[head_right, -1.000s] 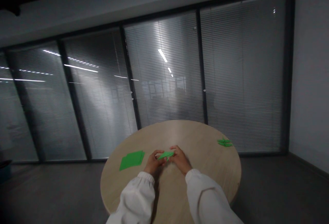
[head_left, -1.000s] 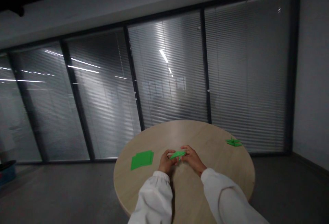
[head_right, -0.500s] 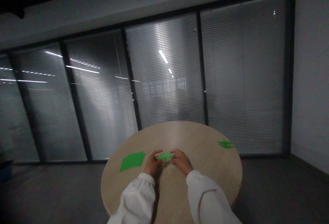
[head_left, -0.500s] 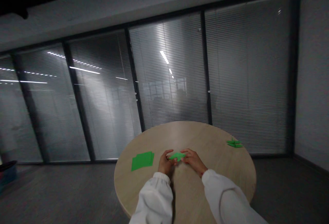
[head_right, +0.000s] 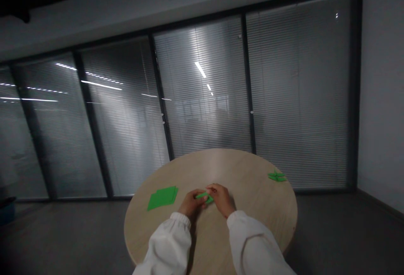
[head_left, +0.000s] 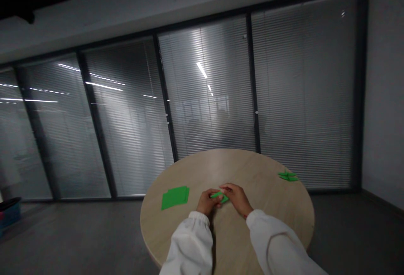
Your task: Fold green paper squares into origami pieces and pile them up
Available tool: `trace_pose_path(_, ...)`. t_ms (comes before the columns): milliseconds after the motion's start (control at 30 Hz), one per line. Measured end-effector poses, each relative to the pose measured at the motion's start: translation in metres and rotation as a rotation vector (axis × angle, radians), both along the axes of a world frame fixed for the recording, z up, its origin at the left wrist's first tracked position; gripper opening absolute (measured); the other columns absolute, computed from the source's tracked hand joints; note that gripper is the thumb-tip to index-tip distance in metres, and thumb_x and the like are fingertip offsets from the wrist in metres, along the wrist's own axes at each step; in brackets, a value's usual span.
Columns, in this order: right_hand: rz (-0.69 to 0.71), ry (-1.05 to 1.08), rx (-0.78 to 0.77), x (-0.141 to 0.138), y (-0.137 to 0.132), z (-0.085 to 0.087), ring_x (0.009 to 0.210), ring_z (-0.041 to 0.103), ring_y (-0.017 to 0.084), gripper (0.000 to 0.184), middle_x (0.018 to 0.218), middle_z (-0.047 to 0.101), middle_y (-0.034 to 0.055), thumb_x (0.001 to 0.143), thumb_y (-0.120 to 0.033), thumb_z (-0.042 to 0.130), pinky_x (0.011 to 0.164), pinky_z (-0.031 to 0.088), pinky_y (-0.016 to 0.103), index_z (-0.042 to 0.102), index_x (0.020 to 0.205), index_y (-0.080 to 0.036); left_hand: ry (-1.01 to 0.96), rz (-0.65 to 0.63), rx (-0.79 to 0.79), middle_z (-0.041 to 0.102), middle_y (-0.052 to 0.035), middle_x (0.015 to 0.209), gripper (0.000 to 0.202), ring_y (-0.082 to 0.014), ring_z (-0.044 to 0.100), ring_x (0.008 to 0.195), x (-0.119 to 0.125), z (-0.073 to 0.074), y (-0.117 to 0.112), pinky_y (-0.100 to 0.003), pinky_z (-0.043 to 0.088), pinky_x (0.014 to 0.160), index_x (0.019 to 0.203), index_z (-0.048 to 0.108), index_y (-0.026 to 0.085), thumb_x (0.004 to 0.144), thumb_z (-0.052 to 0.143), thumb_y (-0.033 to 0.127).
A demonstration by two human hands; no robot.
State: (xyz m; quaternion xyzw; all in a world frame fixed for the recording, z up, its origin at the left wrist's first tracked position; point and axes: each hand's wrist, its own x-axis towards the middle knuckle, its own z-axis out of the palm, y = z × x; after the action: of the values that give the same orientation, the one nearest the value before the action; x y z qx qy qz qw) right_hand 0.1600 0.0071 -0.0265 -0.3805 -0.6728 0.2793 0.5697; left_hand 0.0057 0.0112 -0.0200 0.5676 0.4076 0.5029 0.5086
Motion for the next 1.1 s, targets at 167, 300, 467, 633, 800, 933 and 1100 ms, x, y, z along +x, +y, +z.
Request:
trace_pose_path(167,-0.047,-0.100,0.085,-0.0005,-0.0011,-0.0008,0.083,0.063,0.019,0.019,0.088,0.067,0.0068,0.081,-0.027,0.056,0.075,0.049,0.031,0.073,0.087,-0.020,0.062,0.026,-0.015,0.059,0.0008,0.047,0.035,-0.0109,0.052,0.043,-0.0025,0.0054,-0.0028,-0.023,0.042,0.048,0.061,0.067,0.011,0.047,0.082,0.039)
trace_pose_path(300,-0.054,-0.162,0.116,0.0011,0.0005,-0.0027,0.084,0.060,0.018,0.019,0.090,0.064,0.0059,0.081,-0.020,0.056,0.077,0.048,0.029,0.073,0.089,-0.022,0.030,0.041,-0.027,0.058,0.0007,0.048,0.032,-0.0112,0.052,0.045,-0.0016,0.0055,-0.0035,-0.023,0.041,0.048,0.059,0.067,0.011,0.046,0.082,0.036)
trace_pose_path(467,-0.087,-0.205,0.146,0.0023,-0.0020,-0.0007,0.090,0.059,0.018,0.020,0.092,0.063,0.0054,0.081,-0.016,0.056,0.082,0.046,0.028,0.074,0.088,-0.022,-0.040,0.019,-0.064,0.059,0.0008,0.051,0.029,-0.0098,0.051,0.047,0.0005,0.0036,-0.0030,-0.022,0.042,0.049,0.058,0.067,0.011,0.044,0.083,0.032)
trace_pose_path(633,-0.122,-0.259,0.190,0.0021,-0.0024,0.0014,0.089,0.057,0.018,0.016,0.089,0.063,0.0046,0.081,-0.017,0.058,0.082,0.045,0.029,0.073,0.082,-0.022,-0.003,0.014,-0.076,0.056,0.0021,0.048,0.025,-0.0086,0.049,0.045,0.0001,0.0025,-0.0013,-0.021,0.042,0.048,0.054,0.066,0.011,0.046,0.082,0.029)
trace_pose_path(800,-0.131,-0.281,0.232,0.0023,0.0010,-0.0018,0.089,0.055,0.019,0.012,0.087,0.062,0.0038,0.081,-0.016,0.058,0.082,0.044,0.031,0.069,0.081,-0.021,-0.013,-0.012,-0.072,0.060,0.0000,0.053,0.027,-0.0100,0.052,0.048,-0.0006,0.0032,-0.0014,-0.023,0.045,0.053,0.062,0.070,0.009,0.048,0.081,0.030)
trace_pose_path(933,-0.117,-0.300,0.250,0.0024,0.0021,-0.0029,0.091,0.053,0.019,0.014,0.087,0.060,0.0037,0.083,-0.013,0.054,0.083,0.043,0.032,0.067,0.082,-0.021,-0.059,-0.008,-0.079,0.063,-0.0016,0.059,0.034,-0.0107,0.054,0.052,-0.0014,0.0049,-0.0014,-0.024,0.046,0.055,0.072,0.073,0.008,0.047,0.081,0.029)
trace_pose_path(1100,-0.083,-0.301,0.247,0.0020,0.0026,-0.0022,0.091,0.054,0.019,0.017,0.088,0.060,0.0039,0.085,-0.014,0.053,0.083,0.044,0.031,0.068,0.084,-0.021,-0.118,-0.009,-0.116,0.065,-0.0037,0.063,0.032,-0.0109,0.056,0.055,-0.0023,0.0051,0.0011,-0.023,0.045,0.055,0.071,0.072,0.008,0.047,0.082,0.027)
